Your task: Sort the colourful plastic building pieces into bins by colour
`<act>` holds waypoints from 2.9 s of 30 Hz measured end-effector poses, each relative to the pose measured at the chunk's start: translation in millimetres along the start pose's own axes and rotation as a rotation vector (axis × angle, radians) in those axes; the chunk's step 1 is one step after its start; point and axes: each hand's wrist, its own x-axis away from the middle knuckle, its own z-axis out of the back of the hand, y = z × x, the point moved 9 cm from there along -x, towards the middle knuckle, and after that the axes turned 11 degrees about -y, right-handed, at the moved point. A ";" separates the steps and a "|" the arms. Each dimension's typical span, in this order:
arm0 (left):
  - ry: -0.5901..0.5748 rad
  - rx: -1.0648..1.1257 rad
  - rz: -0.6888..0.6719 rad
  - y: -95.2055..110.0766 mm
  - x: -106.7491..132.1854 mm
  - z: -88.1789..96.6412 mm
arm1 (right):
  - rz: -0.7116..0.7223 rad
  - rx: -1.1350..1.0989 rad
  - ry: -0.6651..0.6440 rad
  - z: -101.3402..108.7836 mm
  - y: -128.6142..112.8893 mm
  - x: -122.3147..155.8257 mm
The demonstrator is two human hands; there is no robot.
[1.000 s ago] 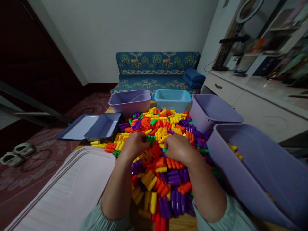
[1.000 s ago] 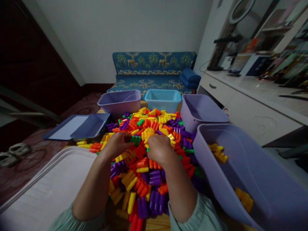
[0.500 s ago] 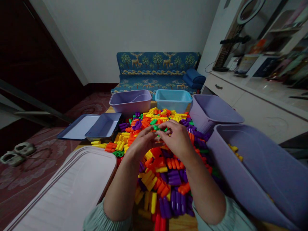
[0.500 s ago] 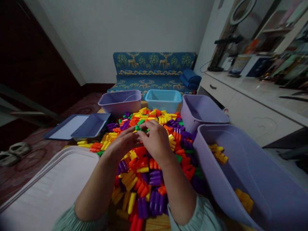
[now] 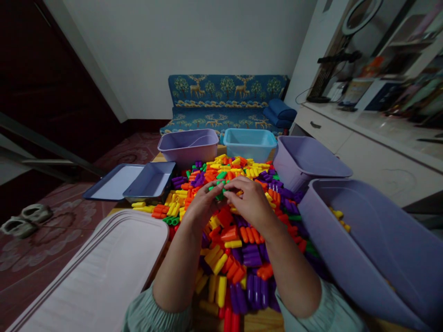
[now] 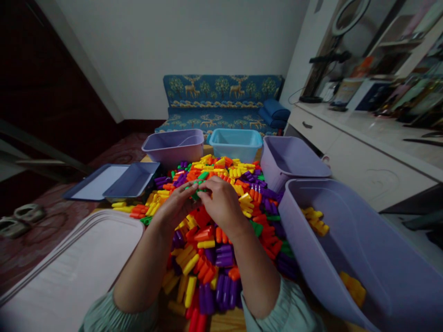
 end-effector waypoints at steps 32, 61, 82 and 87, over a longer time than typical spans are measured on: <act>0.215 -0.244 0.025 1.0 2.1 24.5 | -0.682 0.702 -0.480 32.8 80.2 87.6; 0.095 -0.379 -0.189 10.1 -8.0 15.4 | -0.184 -0.364 0.121 -12.4 49.3 -3.3; 0.081 -0.547 -0.233 26.0 0.1 5.5 | -0.194 -0.306 0.037 -19.4 36.4 -1.3; 0.080 -0.490 -0.199 25.3 2.9 1.6 | -0.197 -0.260 0.043 -16.6 32.7 -1.2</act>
